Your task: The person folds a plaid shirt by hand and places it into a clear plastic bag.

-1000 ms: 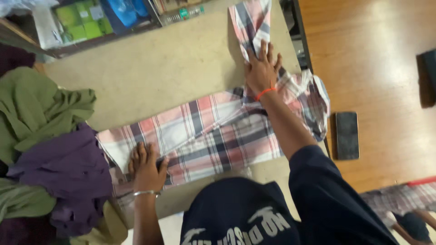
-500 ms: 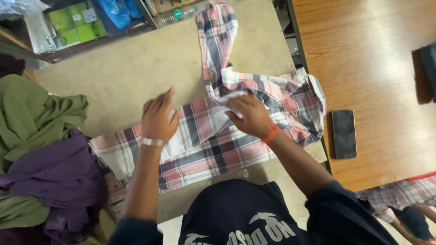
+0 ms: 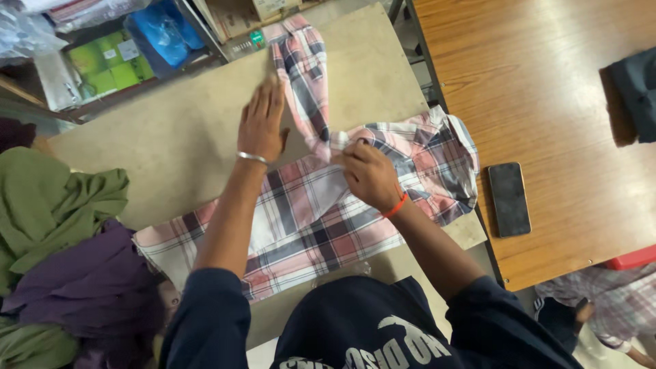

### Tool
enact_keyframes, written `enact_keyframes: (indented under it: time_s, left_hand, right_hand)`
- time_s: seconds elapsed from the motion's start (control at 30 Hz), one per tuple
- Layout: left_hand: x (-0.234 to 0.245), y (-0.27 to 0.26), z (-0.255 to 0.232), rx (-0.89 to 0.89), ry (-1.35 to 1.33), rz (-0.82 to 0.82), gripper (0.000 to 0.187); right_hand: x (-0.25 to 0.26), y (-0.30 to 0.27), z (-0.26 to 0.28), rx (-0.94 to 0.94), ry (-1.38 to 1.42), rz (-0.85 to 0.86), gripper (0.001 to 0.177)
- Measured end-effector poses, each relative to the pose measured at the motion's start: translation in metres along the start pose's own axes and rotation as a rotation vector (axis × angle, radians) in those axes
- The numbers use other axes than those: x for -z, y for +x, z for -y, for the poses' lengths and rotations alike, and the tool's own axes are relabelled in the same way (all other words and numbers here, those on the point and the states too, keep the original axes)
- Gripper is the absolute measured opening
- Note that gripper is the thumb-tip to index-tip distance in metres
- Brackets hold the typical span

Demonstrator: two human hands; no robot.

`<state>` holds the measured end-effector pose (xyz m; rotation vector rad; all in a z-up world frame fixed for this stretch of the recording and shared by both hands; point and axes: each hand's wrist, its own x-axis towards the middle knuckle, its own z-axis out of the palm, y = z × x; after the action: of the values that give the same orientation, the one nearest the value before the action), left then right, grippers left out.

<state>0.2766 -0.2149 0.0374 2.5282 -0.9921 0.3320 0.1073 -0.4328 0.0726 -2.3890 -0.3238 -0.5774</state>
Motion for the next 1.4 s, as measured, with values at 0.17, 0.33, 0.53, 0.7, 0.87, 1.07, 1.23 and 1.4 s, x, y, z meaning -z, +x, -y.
enact_keyframes:
  time_s: [0.17, 0.33, 0.53, 0.7, 0.87, 1.07, 1.23, 1.4]
  left_hand:
    - [-0.018, 0.039, 0.014, -0.394, 0.133, 0.015, 0.075]
    - [-0.022, 0.033, 0.037, -0.176, -0.152, -0.044, 0.021]
    - [0.085, -0.009, 0.014, -0.187, -0.027, -0.278, 0.014]
    - [0.145, -0.066, -0.032, -0.232, 0.258, 0.041, 0.049]
    - [0.145, -0.152, -0.032, -0.01, 0.271, 0.359, 0.071]
    - [0.121, -0.22, -0.007, 0.299, 0.274, 0.423, 0.054]
    - [0.123, -0.248, -0.006, 0.445, 0.424, -0.03, 0.031]
    - [0.124, -0.267, -0.008, 0.387, 0.551, -0.056, 0.039]
  right_hand:
    - [0.014, -0.016, 0.009, 0.102, 0.021, 0.001, 0.032]
    - [0.025, -0.031, 0.011, -0.004, -0.167, 0.004, 0.049]
    - [0.024, -0.043, 0.001, -0.251, -0.287, -0.015, 0.061]
    - [0.026, -0.052, 0.002, -0.239, -0.217, 0.122, 0.07]
    - [0.027, -0.068, -0.009, -0.119, -0.234, 0.164, 0.073]
    - [0.022, -0.069, -0.005, -0.148, -0.278, 0.217, 0.075]
    - [0.024, -0.066, -0.005, -0.174, -0.262, 0.247, 0.075]
    - [0.031, -0.054, -0.002, -0.167, -0.314, 0.533, 0.084]
